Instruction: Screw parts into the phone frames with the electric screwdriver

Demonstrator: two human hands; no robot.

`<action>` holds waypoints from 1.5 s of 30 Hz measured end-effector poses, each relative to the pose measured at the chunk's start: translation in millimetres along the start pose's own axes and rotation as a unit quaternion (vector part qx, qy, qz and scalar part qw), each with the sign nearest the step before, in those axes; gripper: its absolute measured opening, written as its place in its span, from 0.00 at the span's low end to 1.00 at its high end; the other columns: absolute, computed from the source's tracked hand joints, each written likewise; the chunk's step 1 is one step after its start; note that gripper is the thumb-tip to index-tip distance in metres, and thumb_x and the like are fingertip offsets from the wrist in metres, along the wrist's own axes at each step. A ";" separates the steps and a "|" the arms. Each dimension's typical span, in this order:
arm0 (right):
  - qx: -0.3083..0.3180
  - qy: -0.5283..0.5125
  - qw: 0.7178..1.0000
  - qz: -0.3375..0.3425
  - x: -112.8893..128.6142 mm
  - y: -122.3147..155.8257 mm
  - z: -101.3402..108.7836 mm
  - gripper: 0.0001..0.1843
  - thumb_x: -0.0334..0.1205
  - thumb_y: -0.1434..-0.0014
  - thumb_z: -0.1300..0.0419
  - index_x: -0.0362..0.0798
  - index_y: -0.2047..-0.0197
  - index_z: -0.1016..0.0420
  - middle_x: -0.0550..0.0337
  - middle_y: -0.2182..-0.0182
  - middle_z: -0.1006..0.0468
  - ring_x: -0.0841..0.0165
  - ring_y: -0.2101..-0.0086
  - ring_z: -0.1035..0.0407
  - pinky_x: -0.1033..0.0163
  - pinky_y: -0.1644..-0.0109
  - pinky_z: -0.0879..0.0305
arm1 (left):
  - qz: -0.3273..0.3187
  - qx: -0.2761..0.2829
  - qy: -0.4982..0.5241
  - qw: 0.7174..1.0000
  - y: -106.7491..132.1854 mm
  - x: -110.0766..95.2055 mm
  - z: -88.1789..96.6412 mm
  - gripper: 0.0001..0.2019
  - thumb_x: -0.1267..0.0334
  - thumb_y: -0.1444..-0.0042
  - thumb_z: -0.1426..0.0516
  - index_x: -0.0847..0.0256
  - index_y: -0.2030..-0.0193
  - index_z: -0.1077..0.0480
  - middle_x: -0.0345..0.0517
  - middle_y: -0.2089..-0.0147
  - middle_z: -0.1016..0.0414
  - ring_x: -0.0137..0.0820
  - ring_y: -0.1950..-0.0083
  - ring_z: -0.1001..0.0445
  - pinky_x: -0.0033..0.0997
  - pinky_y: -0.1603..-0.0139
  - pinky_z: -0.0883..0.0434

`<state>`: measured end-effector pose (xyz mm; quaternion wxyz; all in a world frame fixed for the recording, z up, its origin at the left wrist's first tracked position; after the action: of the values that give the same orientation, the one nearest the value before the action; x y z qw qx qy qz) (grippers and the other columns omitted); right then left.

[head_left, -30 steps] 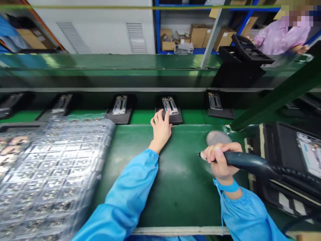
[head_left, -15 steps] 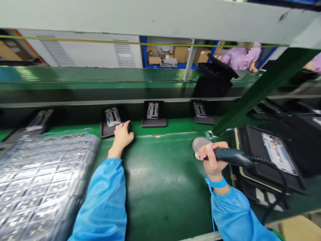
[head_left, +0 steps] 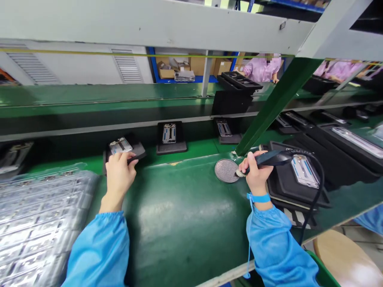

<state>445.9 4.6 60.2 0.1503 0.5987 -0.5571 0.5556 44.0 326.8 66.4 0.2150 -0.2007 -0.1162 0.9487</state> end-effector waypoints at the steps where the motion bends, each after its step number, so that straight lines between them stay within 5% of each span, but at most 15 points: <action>1: 0.003 0.005 1.000 -0.007 -1.8 -1.2 1.6 0.34 0.66 0.34 0.14 0.57 0.55 0.31 0.79 0.79 0.29 0.74 0.83 0.36 0.66 0.75 0.29 | -0.022 0.003 0.001 1.000 12.0 -5.7 3.6 0.15 0.58 0.22 0.45 0.58 0.40 0.18 0.65 0.38 0.14 0.65 0.33 0.19 0.62 0.31 0.22; 7: 0.019 0.036 0.999 -0.019 -6.7 0.1 0.0 0.34 0.67 0.34 0.14 0.57 0.54 0.30 0.78 0.80 0.29 0.72 0.84 0.34 0.65 0.77 0.28 | -0.195 0.024 0.083 0.977 142.0 -56.1 20.3 0.09 0.61 0.20 0.41 0.52 0.47 0.17 0.52 0.50 0.11 0.52 0.48 0.14 0.48 0.46 0.19; 12: 0.030 0.045 0.998 -0.033 -9.1 0.4 -1.5 0.35 0.67 0.36 0.13 0.57 0.55 0.30 0.78 0.81 0.28 0.71 0.85 0.34 0.65 0.81 0.31 | -0.293 0.103 0.172 0.935 273.0 -121.0 -4.8 0.16 0.77 0.25 0.41 0.51 0.45 0.19 0.45 0.52 0.13 0.41 0.56 0.14 0.39 0.52 0.21; 15: 0.032 0.043 0.998 -0.039 -9.5 -0.1 -0.3 0.35 0.68 0.37 0.13 0.57 0.55 0.30 0.78 0.81 0.28 0.71 0.85 0.33 0.65 0.81 0.30 | -0.307 0.131 0.197 0.922 313.3 -149.6 -18.8 0.15 0.78 0.30 0.39 0.52 0.48 0.21 0.44 0.55 0.15 0.43 0.59 0.17 0.41 0.54 0.22; 19: 0.036 0.048 0.997 -0.045 -9.1 -0.2 0.8 0.35 0.68 0.37 0.13 0.57 0.55 0.30 0.78 0.81 0.28 0.70 0.85 0.32 0.65 0.80 0.28 | -0.323 0.198 0.235 0.895 290.7 -159.7 -19.3 0.09 0.69 0.24 0.32 0.52 0.42 0.18 0.47 0.48 0.12 0.44 0.50 0.15 0.41 0.46 0.20; 23: 0.038 0.048 0.997 -0.045 -8.3 -0.1 0.5 0.36 0.68 0.37 0.13 0.58 0.55 0.30 0.78 0.81 0.28 0.70 0.85 0.33 0.64 0.80 0.29 | -0.254 0.102 0.195 0.942 201.7 -124.6 -20.5 0.14 0.65 0.15 0.41 0.50 0.35 0.15 0.55 0.34 0.11 0.50 0.33 0.16 0.52 0.32 0.21; 27: 0.035 0.058 0.997 -0.042 -8.1 -0.1 1.7 0.37 0.70 0.38 0.12 0.57 0.55 0.30 0.78 0.81 0.29 0.71 0.85 0.34 0.64 0.80 0.30 | -0.149 0.099 0.152 0.972 149.7 -89.5 -58.9 0.20 0.57 0.17 0.39 0.49 0.25 0.16 0.59 0.26 0.15 0.59 0.23 0.23 0.66 0.24 0.23; 31: 0.049 0.074 0.995 -0.046 -8.6 2.5 -0.7 0.36 0.70 0.38 0.13 0.57 0.55 0.30 0.77 0.81 0.29 0.70 0.84 0.32 0.64 0.80 0.30 | -0.150 0.142 0.191 0.959 157.8 -95.8 -80.9 0.24 0.53 0.16 0.40 0.51 0.20 0.20 0.59 0.26 0.16 0.57 0.24 0.22 0.64 0.23 0.21; 36: 0.051 0.076 0.995 -0.046 -6.2 2.7 -3.1 0.38 0.71 0.41 0.12 0.57 0.56 0.29 0.77 0.81 0.28 0.70 0.85 0.33 0.63 0.81 0.31 | -0.163 0.189 0.276 0.928 168.8 -113.7 -77.1 0.22 0.57 0.12 0.46 0.51 0.21 0.20 0.57 0.24 0.15 0.52 0.22 0.22 0.61 0.18 0.23; 41: 0.035 0.065 0.997 -0.027 12.4 -3.0 -1.8 0.37 0.68 0.42 0.10 0.56 0.59 0.28 0.76 0.80 0.27 0.70 0.84 0.33 0.62 0.78 0.28 | -0.107 0.221 0.259 0.934 157.9 -103.8 -70.7 0.20 0.58 0.17 0.41 0.51 0.26 0.17 0.55 0.28 0.11 0.56 0.23 0.23 0.67 0.20 0.27; 45: 0.071 -0.020 0.997 -0.006 41.5 13.7 -34.5 0.30 0.58 0.34 0.13 0.59 0.55 0.30 0.78 0.79 0.27 0.70 0.84 0.35 0.62 0.78 0.27 | -0.104 0.253 0.249 0.929 158.1 -105.3 -67.1 0.23 0.61 0.21 0.38 0.52 0.23 0.18 0.55 0.27 0.12 0.56 0.24 0.23 0.67 0.21 0.28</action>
<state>407.5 6.8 100.4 0.0998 0.6223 -0.5156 0.5805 102.9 148.7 -7.1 0.3783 -0.3561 0.1646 0.8385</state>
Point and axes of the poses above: each hand's wrist, its own y-axis away from the middle knuckle, its own z-axis out of the back of the hand, x = y × z, the point moved 8 cm from there along -y, towards the middle knuckle
